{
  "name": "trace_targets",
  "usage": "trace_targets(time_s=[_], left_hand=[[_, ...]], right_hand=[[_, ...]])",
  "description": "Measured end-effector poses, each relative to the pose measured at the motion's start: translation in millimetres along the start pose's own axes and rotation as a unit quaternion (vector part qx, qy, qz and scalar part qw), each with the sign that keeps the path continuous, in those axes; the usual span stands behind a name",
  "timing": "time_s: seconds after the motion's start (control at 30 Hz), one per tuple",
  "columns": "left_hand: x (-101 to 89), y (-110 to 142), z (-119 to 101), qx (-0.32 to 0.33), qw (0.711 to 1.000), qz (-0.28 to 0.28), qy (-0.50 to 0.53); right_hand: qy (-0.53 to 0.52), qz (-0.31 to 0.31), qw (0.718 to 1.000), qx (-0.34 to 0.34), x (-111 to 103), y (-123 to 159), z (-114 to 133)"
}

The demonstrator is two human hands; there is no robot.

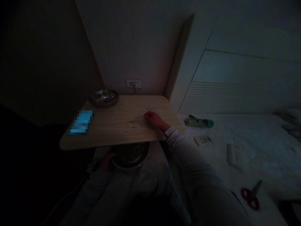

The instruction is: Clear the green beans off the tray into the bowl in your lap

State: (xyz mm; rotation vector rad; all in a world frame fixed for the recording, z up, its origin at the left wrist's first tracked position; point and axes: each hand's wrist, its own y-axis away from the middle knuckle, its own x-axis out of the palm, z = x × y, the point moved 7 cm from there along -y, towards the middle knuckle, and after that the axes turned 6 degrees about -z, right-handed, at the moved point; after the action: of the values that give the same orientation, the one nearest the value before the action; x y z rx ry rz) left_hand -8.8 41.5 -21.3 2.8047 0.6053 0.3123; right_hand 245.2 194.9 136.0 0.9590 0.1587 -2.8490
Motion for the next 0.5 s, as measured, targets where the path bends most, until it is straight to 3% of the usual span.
trace_targets(time_s=[0.13, 0.3, 0.5], left_hand=[[5.7, 7, -7, -0.023, 0.999, 0.025, 0.012], [2.3, 15, -20, 0.015, 1.0, 0.012, 0.003], [7.9, 14, -10, -0.014, 1.0, 0.011, 0.004]], right_hand=[[0.016, 0.017, 1.0, -0.008, 11, 0, 4], [0.033, 0.033, 0.998, -0.034, 23, 6, 14], [0.005, 0.072, 0.996, -0.053, 31, 17, 22]])
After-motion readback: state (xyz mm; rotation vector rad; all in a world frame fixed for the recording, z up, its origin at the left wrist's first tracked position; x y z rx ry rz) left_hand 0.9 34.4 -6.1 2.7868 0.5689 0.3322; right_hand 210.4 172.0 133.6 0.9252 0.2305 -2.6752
